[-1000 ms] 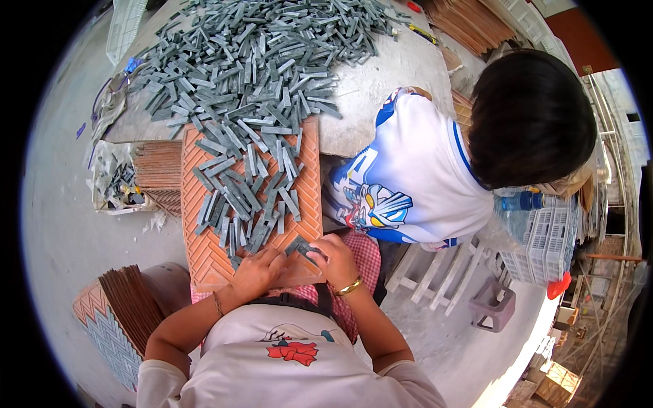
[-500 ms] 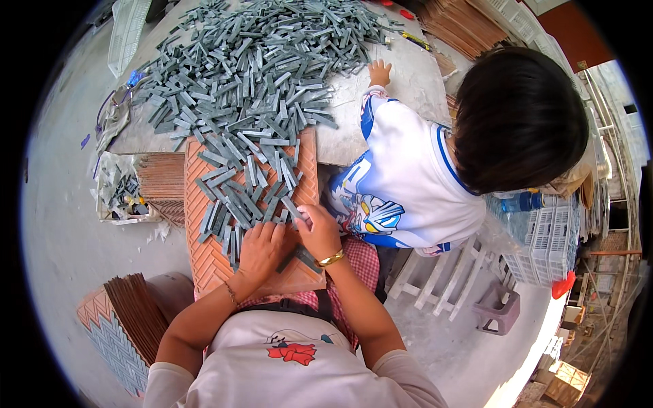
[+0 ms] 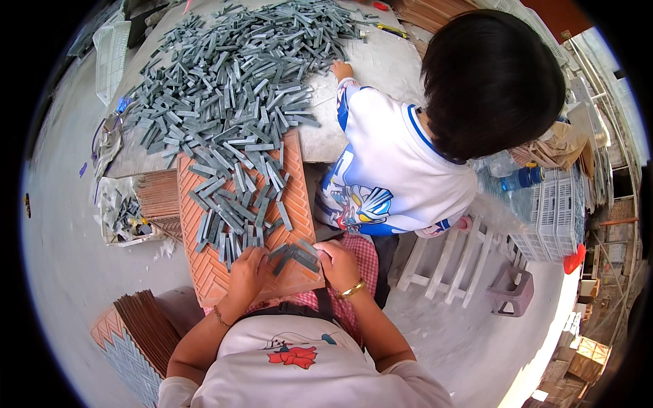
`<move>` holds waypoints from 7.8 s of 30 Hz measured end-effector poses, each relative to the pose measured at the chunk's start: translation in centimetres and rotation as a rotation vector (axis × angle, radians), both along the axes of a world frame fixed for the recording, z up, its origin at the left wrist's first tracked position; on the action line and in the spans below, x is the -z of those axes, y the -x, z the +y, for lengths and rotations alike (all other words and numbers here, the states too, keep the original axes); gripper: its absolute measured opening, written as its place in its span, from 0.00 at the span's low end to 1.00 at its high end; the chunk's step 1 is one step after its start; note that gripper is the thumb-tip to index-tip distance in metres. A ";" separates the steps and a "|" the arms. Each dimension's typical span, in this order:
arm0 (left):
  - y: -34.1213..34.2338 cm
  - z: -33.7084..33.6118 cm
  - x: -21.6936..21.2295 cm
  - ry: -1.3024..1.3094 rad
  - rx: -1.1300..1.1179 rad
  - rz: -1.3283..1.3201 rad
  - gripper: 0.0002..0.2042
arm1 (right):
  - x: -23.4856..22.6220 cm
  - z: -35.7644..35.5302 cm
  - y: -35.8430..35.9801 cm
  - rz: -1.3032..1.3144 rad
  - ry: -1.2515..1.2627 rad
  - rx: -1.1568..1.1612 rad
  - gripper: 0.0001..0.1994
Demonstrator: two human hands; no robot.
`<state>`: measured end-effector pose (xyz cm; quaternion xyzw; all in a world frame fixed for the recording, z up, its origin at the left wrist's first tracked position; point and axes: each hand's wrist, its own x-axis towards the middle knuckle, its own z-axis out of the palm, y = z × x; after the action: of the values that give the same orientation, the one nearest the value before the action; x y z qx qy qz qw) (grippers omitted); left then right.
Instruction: The person arranges small gray paper tiles by hand on a flat board, forming a herringbone pattern. A child nearby also handles tiles, but the primary focus is the adult's placement of tiles one at a time.
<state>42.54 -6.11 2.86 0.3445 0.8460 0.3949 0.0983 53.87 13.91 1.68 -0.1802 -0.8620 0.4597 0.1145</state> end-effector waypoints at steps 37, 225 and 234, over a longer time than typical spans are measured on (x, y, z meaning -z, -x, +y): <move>0.3 2.6 -0.3 0.246 0.131 0.161 0.15 | 1.0 -0.5 8.6 -0.034 -0.108 -0.026 0.15; 1.3 -5.1 -0.2 -0.039 -0.124 0.180 0.08 | -1.1 0.5 8.2 0.091 -0.234 -0.460 0.09; 0.9 -2.2 0.0 0.172 0.077 0.424 0.17 | 0.2 -3.4 11.2 -0.001 -0.307 -0.192 0.16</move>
<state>41.59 -8.35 2.90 0.4420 0.8646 0.2360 -0.0375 42.70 10.52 1.44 -0.0780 -0.9353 0.3315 0.0957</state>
